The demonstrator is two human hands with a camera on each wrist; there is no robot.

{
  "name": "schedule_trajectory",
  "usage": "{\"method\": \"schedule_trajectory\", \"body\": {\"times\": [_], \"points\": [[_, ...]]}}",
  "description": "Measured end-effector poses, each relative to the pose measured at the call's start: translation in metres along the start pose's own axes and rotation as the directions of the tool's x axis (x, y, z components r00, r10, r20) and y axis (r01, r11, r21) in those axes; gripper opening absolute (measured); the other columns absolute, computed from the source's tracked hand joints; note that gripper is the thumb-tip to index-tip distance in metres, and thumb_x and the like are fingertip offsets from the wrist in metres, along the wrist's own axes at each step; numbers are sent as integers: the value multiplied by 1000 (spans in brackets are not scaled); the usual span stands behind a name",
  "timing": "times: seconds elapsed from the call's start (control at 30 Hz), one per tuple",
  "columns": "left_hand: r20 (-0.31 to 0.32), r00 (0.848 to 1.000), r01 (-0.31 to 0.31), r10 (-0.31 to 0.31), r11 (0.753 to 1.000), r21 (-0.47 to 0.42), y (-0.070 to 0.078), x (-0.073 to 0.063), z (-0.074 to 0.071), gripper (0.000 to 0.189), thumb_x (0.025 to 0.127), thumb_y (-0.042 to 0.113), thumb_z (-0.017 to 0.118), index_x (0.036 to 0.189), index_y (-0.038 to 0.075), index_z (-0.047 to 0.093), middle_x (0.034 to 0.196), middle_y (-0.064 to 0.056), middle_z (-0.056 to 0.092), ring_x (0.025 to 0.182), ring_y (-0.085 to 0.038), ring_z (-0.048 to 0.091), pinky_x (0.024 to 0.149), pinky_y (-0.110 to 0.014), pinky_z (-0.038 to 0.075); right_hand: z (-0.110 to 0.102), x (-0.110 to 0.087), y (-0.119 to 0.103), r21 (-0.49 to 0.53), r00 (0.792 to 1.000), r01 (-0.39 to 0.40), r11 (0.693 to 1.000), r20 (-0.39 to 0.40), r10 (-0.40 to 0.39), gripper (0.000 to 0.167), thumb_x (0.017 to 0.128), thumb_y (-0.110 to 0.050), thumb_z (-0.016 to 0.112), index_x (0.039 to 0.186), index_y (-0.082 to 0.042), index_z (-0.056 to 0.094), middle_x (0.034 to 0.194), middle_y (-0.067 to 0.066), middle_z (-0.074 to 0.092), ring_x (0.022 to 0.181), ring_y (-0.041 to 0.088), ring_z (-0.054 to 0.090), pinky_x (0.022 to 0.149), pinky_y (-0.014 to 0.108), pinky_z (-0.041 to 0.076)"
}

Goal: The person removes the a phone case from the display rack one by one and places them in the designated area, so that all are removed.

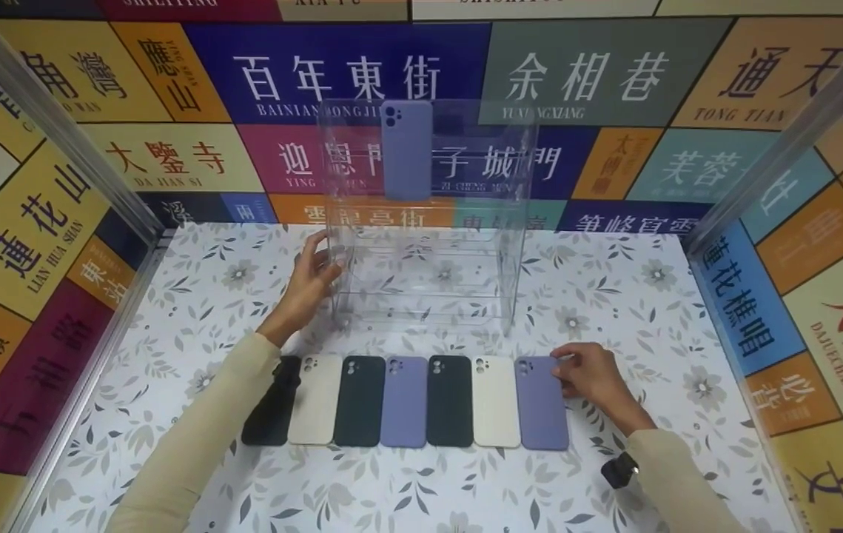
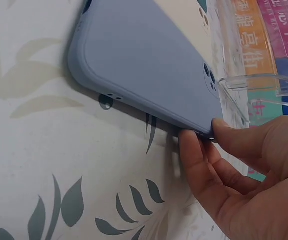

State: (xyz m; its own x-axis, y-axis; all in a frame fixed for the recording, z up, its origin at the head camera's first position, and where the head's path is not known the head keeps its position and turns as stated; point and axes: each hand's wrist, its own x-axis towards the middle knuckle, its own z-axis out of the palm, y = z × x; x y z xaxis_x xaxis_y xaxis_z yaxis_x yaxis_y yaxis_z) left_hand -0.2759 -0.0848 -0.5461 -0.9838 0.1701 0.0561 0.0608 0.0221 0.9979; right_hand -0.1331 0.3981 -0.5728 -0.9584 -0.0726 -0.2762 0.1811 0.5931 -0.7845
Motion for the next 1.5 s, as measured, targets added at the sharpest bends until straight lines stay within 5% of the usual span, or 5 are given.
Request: {"method": "schedule_trajectory", "body": {"times": [0.6, 1.07, 1.5], "points": [[-3, 1000, -10, 10, 1000, 3, 0, -2, 0, 58, 113, 7, 59, 166, 19, 38, 161, -24, 50, 150, -46, 52, 120, -57, 46, 23, 4, -8, -83, 994, 86, 993, -62, -92, 27, 100, 6, 75, 125, 17, 71, 97, 25, 78, 77, 28, 80, 63, 31, 65], [5, 1000, -29, 29, 1000, -1, 0, -1, 0, 56, 113, 10, 60, 165, 17, 39, 161, -27, 50, 148, -47, 53, 120, -57, 46, 34, 8, -12, -80, 995, 77, 994, -56, -81, 25, 102, 6, 72, 125, 15, 71, 100, 24, 78, 80, 26, 79, 64, 30, 64], [-6, 1000, -6, 6, 1000, 7, 1, -1, 0, 58, 113, 7, 59, 165, 20, 40, 160, -24, 51, 147, -44, 55, 119, -58, 48, 4, 11, -37, -129, 972, 148, 981, -165, -169, 28, 105, -2, 71, 128, 14, 71, 97, 25, 76, 72, 28, 76, 59, 27, 61]]}}
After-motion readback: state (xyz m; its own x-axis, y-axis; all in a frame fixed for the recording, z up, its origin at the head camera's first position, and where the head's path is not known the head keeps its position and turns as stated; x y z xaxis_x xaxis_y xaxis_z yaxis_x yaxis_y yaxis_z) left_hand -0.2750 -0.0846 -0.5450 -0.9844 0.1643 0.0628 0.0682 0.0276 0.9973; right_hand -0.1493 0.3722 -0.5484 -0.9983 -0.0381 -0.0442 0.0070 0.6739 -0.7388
